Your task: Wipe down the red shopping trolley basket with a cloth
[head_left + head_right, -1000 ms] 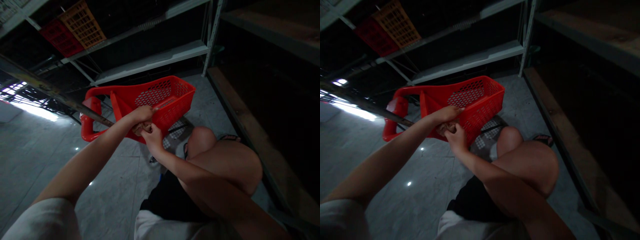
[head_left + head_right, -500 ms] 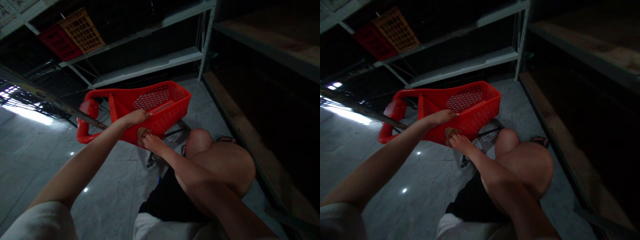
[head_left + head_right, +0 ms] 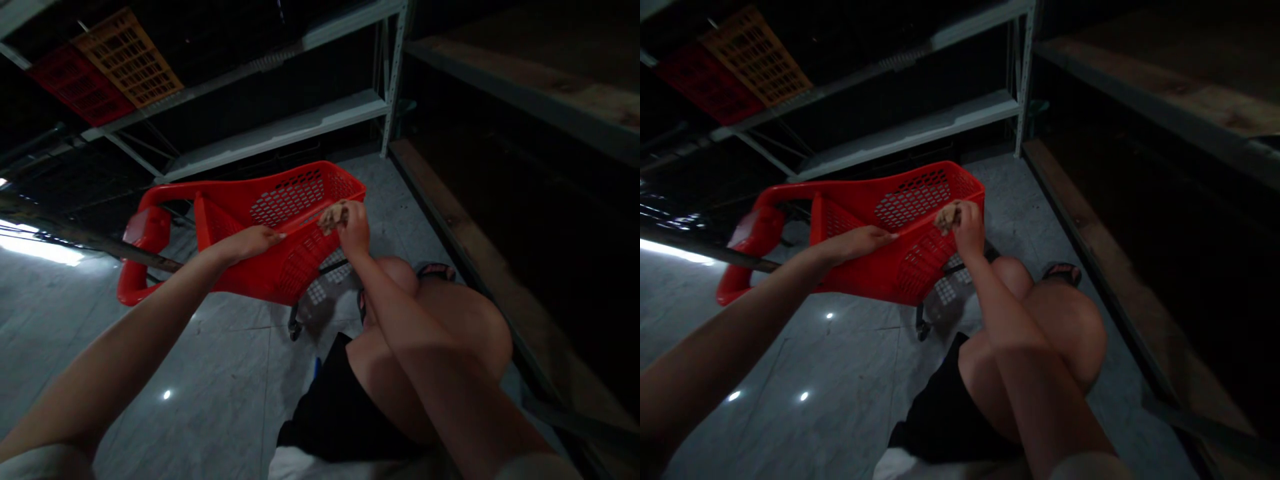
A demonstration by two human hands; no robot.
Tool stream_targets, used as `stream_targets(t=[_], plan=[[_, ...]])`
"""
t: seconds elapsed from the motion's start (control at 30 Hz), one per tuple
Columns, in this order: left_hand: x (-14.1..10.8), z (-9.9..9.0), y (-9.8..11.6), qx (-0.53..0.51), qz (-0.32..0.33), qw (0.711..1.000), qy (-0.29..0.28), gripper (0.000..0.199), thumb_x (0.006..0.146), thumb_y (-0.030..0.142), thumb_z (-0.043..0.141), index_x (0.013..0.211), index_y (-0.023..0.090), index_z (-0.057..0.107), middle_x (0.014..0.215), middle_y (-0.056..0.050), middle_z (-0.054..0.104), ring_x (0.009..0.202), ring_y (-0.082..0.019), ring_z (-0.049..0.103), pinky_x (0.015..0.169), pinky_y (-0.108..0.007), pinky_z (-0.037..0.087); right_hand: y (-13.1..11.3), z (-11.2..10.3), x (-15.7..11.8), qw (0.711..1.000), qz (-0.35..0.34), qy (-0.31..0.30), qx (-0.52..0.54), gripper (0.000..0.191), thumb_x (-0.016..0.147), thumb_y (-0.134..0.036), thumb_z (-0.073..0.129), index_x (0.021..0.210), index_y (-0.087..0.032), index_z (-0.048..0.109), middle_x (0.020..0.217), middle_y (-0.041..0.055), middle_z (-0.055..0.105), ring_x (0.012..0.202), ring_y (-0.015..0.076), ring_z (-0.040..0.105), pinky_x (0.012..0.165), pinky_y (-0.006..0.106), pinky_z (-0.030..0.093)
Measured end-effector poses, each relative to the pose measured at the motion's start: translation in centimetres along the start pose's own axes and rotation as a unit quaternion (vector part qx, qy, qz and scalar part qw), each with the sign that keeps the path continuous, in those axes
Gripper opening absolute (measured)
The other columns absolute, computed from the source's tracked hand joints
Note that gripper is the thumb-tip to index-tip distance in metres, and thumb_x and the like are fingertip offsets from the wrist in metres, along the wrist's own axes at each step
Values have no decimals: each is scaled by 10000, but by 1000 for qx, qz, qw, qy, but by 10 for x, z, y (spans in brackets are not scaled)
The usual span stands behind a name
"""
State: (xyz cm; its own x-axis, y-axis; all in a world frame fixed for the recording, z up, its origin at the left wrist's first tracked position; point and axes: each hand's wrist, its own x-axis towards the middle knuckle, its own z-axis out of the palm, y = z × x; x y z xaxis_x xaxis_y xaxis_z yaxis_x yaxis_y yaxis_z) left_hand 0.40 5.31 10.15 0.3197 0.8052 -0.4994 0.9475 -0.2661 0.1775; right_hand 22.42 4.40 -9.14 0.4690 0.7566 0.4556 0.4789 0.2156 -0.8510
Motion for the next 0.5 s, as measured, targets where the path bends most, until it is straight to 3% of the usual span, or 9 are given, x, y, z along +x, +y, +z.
stream_targets(t=[0.1, 0.23, 0.37, 0.5], plan=[[1, 0, -4, -13, -20, 1000, -5, 548, 977, 562, 405, 1030, 160, 774, 1027, -116, 797, 861, -226, 725, 741, -279, 546, 26, -11, 26, 985, 113, 129, -31, 332, 753, -59, 519, 1043, -206, 588, 1181, 106, 605, 1125, 228, 591, 1058, 432, 473], [3, 0, -13, -10, -15, 1000, -10, 538, 961, 583, 431, 1021, 167, 766, 1039, -106, 799, 890, -232, 727, 760, -279, 556, 38, -12, 40, 973, 152, 169, -36, 321, 748, -71, 536, 1038, -202, 567, 1163, 107, 603, 1117, 229, 596, 1048, 420, 463], [11, -5, -16, -11, -10, 1000, -10, 537, 953, 574, 432, 977, 157, 768, 1004, -105, 791, 884, -229, 721, 771, -282, 550, 5, 14, 16, 982, 155, 107, 3, 226, 769, -131, 593, 976, -215, 559, 1085, 90, 636, 1060, 234, 606, 1025, 409, 471], [25, -10, -10, 6, 1, 1000, 7, 509, 965, 509, 417, 910, 141, 765, 931, -102, 768, 821, -214, 689, 746, -286, 527, -53, 47, -41, 986, 116, -73, 94, 196, 746, -173, 662, 918, -236, 590, 1011, 59, 659, 995, 244, 630, 979, 415, 503]])
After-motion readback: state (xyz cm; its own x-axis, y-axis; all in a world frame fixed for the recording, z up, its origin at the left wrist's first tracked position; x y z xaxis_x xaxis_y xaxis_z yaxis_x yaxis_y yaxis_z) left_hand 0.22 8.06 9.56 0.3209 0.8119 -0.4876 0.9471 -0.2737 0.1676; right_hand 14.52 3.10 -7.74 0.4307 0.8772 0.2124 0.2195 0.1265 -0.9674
